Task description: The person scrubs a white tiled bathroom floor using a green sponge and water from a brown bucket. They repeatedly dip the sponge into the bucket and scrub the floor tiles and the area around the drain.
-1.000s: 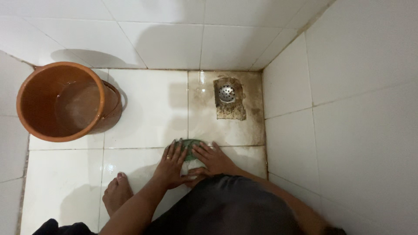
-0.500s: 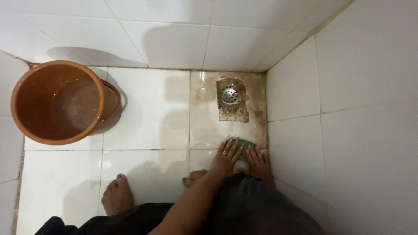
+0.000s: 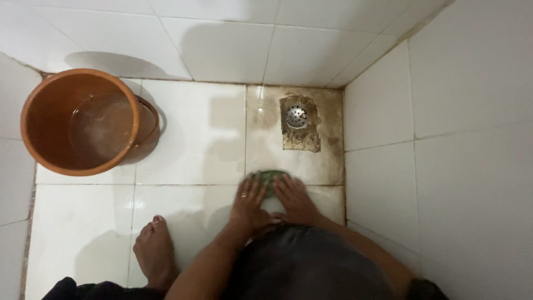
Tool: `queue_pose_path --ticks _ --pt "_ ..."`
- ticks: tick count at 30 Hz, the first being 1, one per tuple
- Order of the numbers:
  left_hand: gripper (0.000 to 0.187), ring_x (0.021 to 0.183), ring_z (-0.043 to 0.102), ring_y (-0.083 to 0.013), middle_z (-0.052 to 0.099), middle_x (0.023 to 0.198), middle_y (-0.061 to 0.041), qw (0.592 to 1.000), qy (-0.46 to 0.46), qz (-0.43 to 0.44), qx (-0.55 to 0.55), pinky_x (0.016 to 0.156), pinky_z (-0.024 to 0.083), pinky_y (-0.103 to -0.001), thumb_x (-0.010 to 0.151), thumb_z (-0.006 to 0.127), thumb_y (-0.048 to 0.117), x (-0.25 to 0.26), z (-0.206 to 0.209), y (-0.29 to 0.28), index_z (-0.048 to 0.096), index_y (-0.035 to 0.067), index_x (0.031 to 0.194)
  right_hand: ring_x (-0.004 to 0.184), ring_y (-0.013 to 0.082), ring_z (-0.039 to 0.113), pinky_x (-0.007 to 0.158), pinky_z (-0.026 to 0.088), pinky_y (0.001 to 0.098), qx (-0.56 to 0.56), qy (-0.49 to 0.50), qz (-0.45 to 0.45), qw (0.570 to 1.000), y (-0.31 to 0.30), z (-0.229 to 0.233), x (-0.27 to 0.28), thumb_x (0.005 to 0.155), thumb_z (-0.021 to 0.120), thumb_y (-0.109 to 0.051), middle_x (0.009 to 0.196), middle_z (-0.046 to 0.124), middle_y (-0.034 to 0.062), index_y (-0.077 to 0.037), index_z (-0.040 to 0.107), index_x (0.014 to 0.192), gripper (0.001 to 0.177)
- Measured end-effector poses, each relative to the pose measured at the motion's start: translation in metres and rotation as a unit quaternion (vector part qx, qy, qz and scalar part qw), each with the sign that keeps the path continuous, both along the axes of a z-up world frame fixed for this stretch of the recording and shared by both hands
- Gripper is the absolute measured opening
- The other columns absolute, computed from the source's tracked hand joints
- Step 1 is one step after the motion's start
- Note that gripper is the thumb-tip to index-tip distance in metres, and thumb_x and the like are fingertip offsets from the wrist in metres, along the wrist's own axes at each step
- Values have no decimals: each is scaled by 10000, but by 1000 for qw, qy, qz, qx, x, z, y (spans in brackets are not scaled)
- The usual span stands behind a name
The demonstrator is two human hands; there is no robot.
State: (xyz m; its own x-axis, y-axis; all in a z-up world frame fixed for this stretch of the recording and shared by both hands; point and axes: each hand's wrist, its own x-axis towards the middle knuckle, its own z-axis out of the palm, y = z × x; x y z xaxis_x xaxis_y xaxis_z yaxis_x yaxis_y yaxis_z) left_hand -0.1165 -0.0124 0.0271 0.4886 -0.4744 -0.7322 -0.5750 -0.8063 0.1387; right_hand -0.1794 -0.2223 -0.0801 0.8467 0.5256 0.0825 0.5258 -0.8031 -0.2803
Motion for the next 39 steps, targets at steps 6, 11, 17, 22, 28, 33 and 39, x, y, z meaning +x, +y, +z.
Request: queue_pose_path --ticks 6,11,17,22,28,33,39 --pt "1165 1558 -189 -388 -141 1716 -201 996 -44 67 33 1231 -93 -524 881 308 889 2 15 60 -67 106 1656 1575 395 173 1216 167 624 2 88 94 992 58 36 47 998 410 -723 1713 220 179 13 352 1586 944" --pt "1196 1567 -194 -398 -139 1717 -207 998 -2 56 10 1237 -92 -530 878 326 912 6 9 58 -68 91 1654 1569 308 205 1211 159 620 -36 84 70 993 45 35 45 992 384 -733 1707 240 103 -62 353 1596 903" --pt "1208 1567 -54 -401 -18 1715 -220 981 -116 -74 -136 1226 -47 -539 793 471 880 10 -50 13 102 114 1651 1542 296 222 1181 188 614 -78 81 -53 992 -15 -1 -5 967 458 -716 1679 254 97 -96 300 1591 894" --pt "1035 1585 30 -391 75 1716 -200 963 -144 -79 -215 1247 -9 -556 860 539 729 -26 -109 -82 203 140 1642 1516 302 303 1139 292 612 -71 -1 -183 980 -74 -34 -55 892 578 -699 1643 335 98 -81 344 1546 929" --pt "961 1576 19 -384 78 1713 -178 963 -152 -77 -209 1249 -11 -547 897 544 636 -33 -126 -89 207 148 1653 1452 354 365 1083 344 625 -61 -95 -211 971 -74 -49 -59 829 635 -728 1577 399 149 -50 422 1457 949" --pt "1031 1570 -48 -367 2 1712 -168 982 -91 -3 -168 1238 -35 -533 877 460 783 -7 -73 -75 147 157 1634 1529 333 277 1115 287 618 -80 -58 -156 983 -57 -17 -18 884 570 -735 1635 331 157 -1 376 1498 976" --pt "1116 1585 -44 -366 13 1723 -169 985 -128 56 -98 1254 -38 -519 864 383 884 60 -33 -39 110 149 1658 1582 290 -1 1230 36 615 -172 218 -113 954 -5 64 95 956 446 -742 1728 21 94 -49 167 1614 995"
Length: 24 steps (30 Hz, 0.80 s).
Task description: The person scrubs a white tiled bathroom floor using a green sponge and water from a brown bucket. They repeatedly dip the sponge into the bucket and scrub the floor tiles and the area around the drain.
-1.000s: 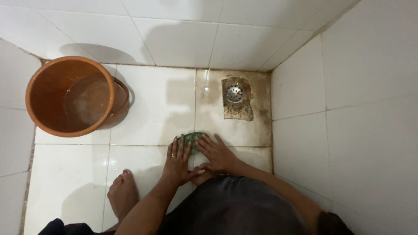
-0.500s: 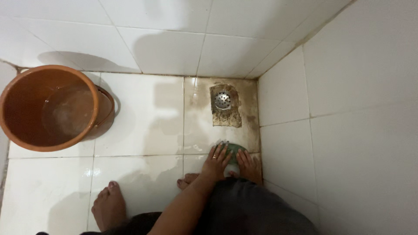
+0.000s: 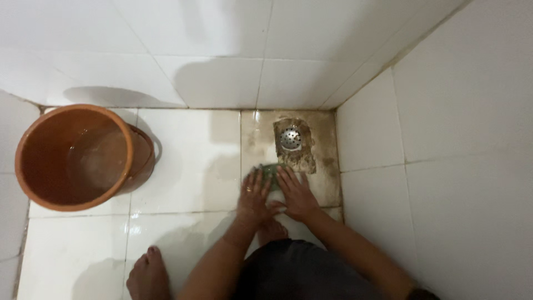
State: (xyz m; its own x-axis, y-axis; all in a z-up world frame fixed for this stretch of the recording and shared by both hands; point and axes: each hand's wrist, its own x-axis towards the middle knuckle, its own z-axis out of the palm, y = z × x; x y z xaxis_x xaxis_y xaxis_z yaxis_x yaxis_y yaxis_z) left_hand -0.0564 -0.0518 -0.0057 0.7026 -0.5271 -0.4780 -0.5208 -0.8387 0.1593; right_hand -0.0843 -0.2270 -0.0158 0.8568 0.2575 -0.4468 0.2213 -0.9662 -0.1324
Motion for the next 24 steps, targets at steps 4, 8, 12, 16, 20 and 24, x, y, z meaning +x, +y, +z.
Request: queue_pose_path --ticks 4,8,12,16,20,24 --pt "1132 1576 -55 -359 -16 1727 -166 999 -7 34 36 1235 -34 -507 860 379 885 55 -2 8 47 152 1656 1586 247 -59 1257 -13 554 -50 90 32 994 17 31 72 922 444 -735 1736 -66 52 -109 36 1638 1035" --pt "1098 1588 -60 -338 -25 1731 -135 997 -4 58 58 1252 -18 -532 866 367 871 94 -3 5 40 177 1651 1594 221 -43 1278 6 515 -9 53 31 998 15 23 111 960 427 -700 1741 -50 13 -132 31 1654 980" --pt "1138 1583 -79 -375 -49 1727 -170 998 11 54 23 1246 -11 -568 877 373 877 87 -2 13 13 133 1659 1595 228 -45 1276 16 507 -3 24 34 999 11 3 108 994 415 -674 1738 -51 26 -112 25 1652 950" --pt "1169 1577 -131 -393 -115 1725 -191 998 51 26 34 1242 -22 -570 872 372 882 67 11 13 -35 112 1652 1591 279 -70 1254 24 512 18 37 25 999 11 9 76 982 439 -654 1737 -74 81 -71 -14 1643 991" --pt "1211 1559 -202 -424 -174 1708 -217 993 94 -1 75 1229 -47 -595 864 389 884 32 22 16 -78 87 1646 1594 308 -79 1253 15 547 65 54 17 996 12 16 30 988 436 -660 1738 -78 111 -38 1 1639 999" --pt "1228 1572 -156 -429 -119 1713 -242 997 79 4 0 1250 -39 -590 850 415 900 -16 27 29 -12 74 1652 1590 338 -70 1244 18 586 63 65 28 996 13 1 -18 985 415 -695 1731 -56 145 -6 49 1632 1013"
